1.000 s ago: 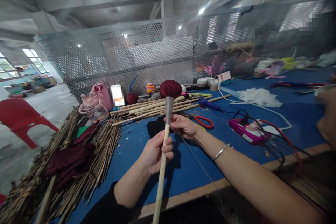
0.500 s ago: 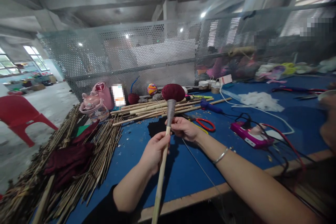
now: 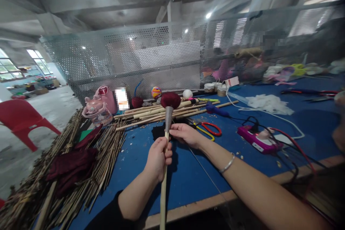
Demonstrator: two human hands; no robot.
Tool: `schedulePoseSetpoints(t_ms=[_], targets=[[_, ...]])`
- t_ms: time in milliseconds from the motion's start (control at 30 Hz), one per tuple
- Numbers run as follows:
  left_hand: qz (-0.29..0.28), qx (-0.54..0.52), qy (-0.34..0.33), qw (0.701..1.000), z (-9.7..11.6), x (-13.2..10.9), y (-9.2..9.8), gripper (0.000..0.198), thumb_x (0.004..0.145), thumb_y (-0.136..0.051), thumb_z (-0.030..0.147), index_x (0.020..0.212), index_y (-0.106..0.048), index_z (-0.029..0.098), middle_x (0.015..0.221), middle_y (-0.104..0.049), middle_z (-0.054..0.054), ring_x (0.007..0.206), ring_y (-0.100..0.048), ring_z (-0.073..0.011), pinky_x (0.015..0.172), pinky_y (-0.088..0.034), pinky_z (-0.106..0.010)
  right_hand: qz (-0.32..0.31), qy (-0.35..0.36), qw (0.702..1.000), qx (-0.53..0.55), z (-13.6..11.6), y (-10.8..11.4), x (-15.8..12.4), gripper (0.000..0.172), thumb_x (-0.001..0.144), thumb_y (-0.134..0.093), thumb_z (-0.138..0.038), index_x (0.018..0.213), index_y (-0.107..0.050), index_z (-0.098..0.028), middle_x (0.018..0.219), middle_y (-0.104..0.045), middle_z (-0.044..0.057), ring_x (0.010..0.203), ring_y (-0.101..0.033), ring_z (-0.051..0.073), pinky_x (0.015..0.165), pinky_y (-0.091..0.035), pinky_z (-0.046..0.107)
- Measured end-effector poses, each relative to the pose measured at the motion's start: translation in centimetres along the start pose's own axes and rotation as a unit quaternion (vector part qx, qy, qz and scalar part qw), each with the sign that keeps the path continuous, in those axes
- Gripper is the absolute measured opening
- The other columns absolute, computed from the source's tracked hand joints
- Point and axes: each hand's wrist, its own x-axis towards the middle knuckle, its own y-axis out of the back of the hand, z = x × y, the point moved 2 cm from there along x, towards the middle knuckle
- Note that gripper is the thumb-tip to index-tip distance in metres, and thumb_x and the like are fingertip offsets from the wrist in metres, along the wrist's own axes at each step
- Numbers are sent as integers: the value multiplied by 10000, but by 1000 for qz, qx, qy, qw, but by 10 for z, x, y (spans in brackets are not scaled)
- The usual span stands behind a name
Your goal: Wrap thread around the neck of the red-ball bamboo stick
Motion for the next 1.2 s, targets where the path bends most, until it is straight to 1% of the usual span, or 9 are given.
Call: schedulePoseSetpoints(t_ms=[67,167,333,400,567,700,900,1067,1200], targets=[[4,0,-21,1000,3,0,0,282,699,-644,346,786,-438,173,528,-383,86,350,-216,10,329,-107,-106,2,3,1000,-2,-2,-1,-1,299,719,-633,-382,878,-546,-144,502,-390,-89,356,-208,17,343,-104,188],[-4,-2,-40,999,6,0,1,300,695,-650,360,841,-467,173,554,-427,76,354,-198,14,326,-118,-105,32,19,999,-6,-5,2,-3,270,686,-666,-361,772,-532,-142,481,-369,-93,363,-217,14,353,-107,185],[-31,13,-39,999,7,-4,-2,324,728,-609,399,917,-543,144,644,-474,23,473,-399,-34,333,-234,-107,59,51,997,-9,-7,6,-3,274,664,-679,-365,726,-553,-130,445,-368,-91,361,-220,15,365,-100,196],[-35,14,-32,999,6,-6,-4,350,728,-607,413,942,-556,141,605,-429,37,479,-395,-39,336,-240,-107,64,53,997,-2,-7,6,-3,280,655,-682,-370,725,-555,-130,438,-366,-93,359,-213,17,368,-91,200],[-27,23,-36,999,4,-7,-4,354,748,-564,455,932,-518,156,517,-397,65,375,-265,-16,313,-136,-109,56,52,997,-6,-9,3,-3,277,649,-682,-362,735,-561,-128,513,-473,-61,374,-239,16,371,-114,200],[-14,20,-56,998,4,-6,-4,314,735,-589,436,824,-426,183,561,-476,55,364,-265,-3,319,-126,-100,55,58,997,-7,-8,1,-4,266,665,-677,-363,738,-565,-132,458,-380,-83,373,-234,20,372,-116,194],[-43,27,-76,996,8,-9,-6,330,710,-629,412,802,-404,190,610,-535,46,356,-276,3,307,-156,-95,50,63,997,16,-5,2,-2,260,670,-676,-357,730,-550,-138,452,-360,-89,357,-227,19,359,-110,192],[-64,29,-74,995,6,-9,-6,309,711,-632,400,819,-467,163,682,-565,12,394,-344,-9,296,-215,-99,39,60,995,64,-5,3,-1,269,657,-690,-339,672,-507,-142,412,-337,-100,340,-198,13,353,-91,190],[-72,35,-64,995,5,-8,-4,331,715,-633,398,901,-546,138,701,-525,3,492,-428,-37,333,-309,-107,18,53,993,101,-7,3,-3,292,650,-700,-319,821,-534,-148,459,-406,-92,339,-183,9,347,-71,189]])
